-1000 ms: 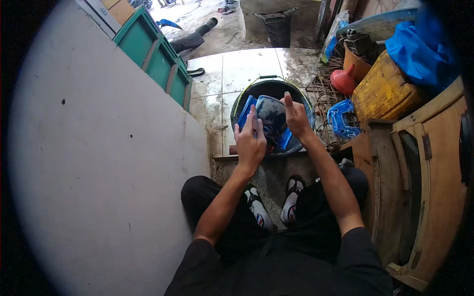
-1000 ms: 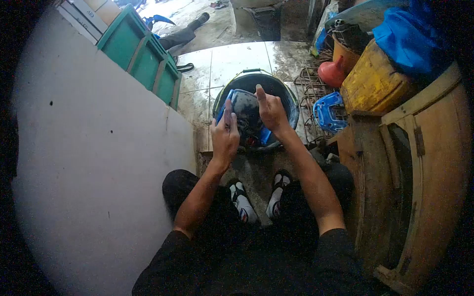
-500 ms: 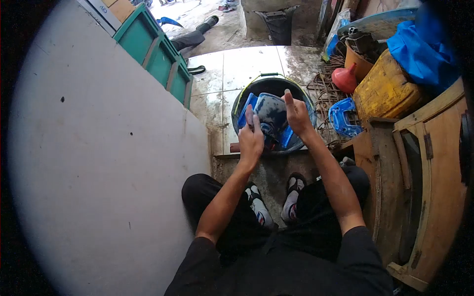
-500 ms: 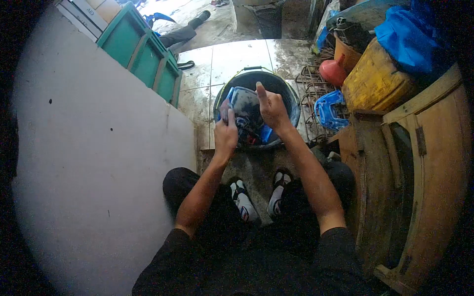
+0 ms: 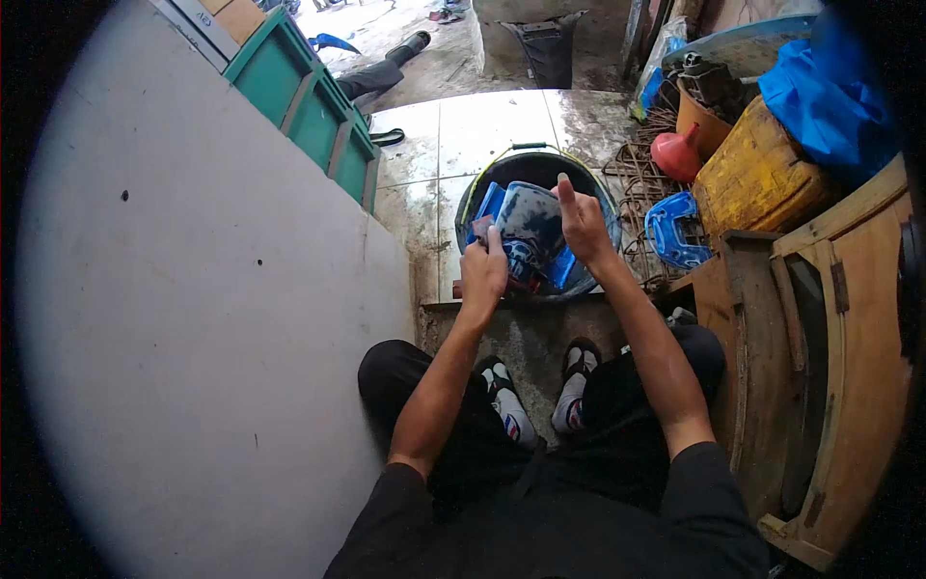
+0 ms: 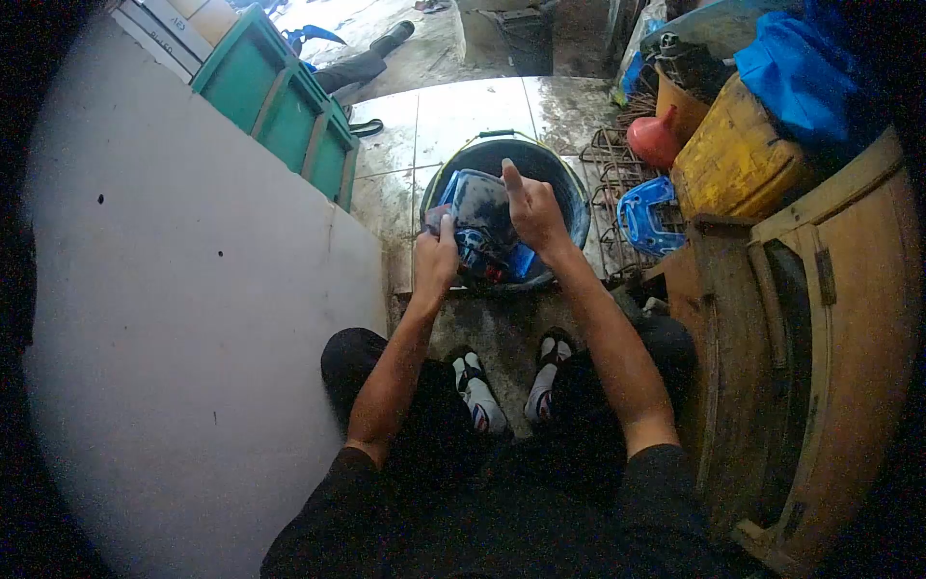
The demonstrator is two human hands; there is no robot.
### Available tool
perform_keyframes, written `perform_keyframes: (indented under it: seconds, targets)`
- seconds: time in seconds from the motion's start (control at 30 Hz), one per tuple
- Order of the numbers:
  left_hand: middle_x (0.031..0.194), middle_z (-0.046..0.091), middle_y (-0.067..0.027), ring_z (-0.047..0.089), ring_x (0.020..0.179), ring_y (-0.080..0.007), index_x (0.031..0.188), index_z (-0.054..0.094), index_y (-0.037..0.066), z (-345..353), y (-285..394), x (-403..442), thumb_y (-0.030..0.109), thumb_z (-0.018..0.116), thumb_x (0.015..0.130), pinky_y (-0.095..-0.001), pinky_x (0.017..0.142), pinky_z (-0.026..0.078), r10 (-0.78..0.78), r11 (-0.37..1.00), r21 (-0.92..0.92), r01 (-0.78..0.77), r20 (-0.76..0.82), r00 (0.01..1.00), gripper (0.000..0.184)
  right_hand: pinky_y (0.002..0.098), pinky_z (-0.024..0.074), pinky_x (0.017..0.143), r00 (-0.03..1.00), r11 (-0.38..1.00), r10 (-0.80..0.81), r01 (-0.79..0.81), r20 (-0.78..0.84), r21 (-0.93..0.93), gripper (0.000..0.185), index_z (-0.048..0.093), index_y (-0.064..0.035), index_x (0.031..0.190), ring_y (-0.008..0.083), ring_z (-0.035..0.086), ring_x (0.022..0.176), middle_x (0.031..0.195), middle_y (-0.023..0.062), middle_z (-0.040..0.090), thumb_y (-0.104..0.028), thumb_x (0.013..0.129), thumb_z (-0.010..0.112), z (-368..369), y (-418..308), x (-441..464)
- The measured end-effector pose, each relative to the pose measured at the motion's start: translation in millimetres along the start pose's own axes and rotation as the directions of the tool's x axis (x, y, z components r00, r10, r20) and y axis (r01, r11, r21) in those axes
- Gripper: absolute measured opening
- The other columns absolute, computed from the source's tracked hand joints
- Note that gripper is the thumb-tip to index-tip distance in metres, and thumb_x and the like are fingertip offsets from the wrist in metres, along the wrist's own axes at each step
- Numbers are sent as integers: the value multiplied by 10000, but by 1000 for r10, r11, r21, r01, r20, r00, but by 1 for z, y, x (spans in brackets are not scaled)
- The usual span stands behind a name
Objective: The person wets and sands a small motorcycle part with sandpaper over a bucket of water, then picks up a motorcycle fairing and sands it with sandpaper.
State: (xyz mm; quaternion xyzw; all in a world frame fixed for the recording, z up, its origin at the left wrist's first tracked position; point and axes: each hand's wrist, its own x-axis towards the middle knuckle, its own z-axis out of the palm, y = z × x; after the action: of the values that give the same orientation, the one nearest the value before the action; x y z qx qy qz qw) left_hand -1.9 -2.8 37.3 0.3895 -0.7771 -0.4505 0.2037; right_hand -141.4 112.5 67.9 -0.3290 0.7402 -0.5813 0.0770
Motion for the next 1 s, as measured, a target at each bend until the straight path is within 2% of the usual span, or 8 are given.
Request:
perform_keyframes:
  seconds: [0.3,0.37,0.47,0.63,0.77,0.83,0.97,1.0]
  targets:
    - [1008,666,-347,611,1034,-512,1293,604,-1,-1,15,-7,410,412,1032,-541,979,433,-8,1000,12,7,86,996,522,427,361,538,1000,1000,-22,22,-19,22,759,509,58,701,162,398,550,543,120,411,-593,1045,326,-2,-1,3]
    - [1006,651,-374,618,1013,-520,1199,657,-28,4,24,-13,419,431,1023,-552,914,462,286,933,-177,-313,-162,944,531,421,368,541,1000,1000,0,0,-16,-20,769,522,68,720,167,415,548,541,125,411,-599,1043,320,-9,-6,1]
    - [937,674,-338,649,935,-505,1226,664,51,-2,4,7,384,446,1025,-553,873,480,-169,984,82,160,126,977,446,406,403,578,998,998,45,-44,45,-40,768,566,81,781,174,453,568,548,142,435,-599,1042,321,-7,-4,2]
    - [904,683,-320,656,916,-501,1280,627,48,-6,35,-20,382,434,1030,-550,852,486,202,946,-246,-209,-54,978,460,416,377,558,1000,1000,24,-24,-4,1,765,526,73,735,154,402,569,537,114,419,-594,1045,317,-8,-6,1]
    - [1065,674,-308,623,1040,-499,1438,494,116,0,-7,11,361,415,1046,-511,930,462,-183,972,187,143,220,958,469,405,398,579,999,999,28,-26,42,-39,755,556,73,766,147,431,587,549,118,431,-585,1050,317,-3,-3,1]
    - [1162,644,-311,582,1114,-505,1424,514,111,1,14,-5,349,410,1049,-507,979,439,115,977,-186,-109,23,993,456,410,374,563,1000,1000,5,-5,-20,-7,744,493,58,712,148,389,581,549,113,413,-580,1052,317,-3,-8,0]
    - [1199,643,-281,592,1121,-470,1412,523,87,0,21,-10,346,424,1046,-492,970,455,306,939,-145,-313,-68,950,459,402,385,568,1000,998,13,-13,11,-56,753,526,62,742,154,414,572,549,121,416,-595,1046,318,-7,-8,0]
    - [1257,625,-257,582,1158,-446,1447,484,109,-6,17,3,335,427,1046,-501,1023,410,-111,992,80,98,177,978,464,404,383,567,999,998,30,-28,25,-55,753,531,60,745,157,413,570,549,121,419,-599,1043,320,-7,-7,1]
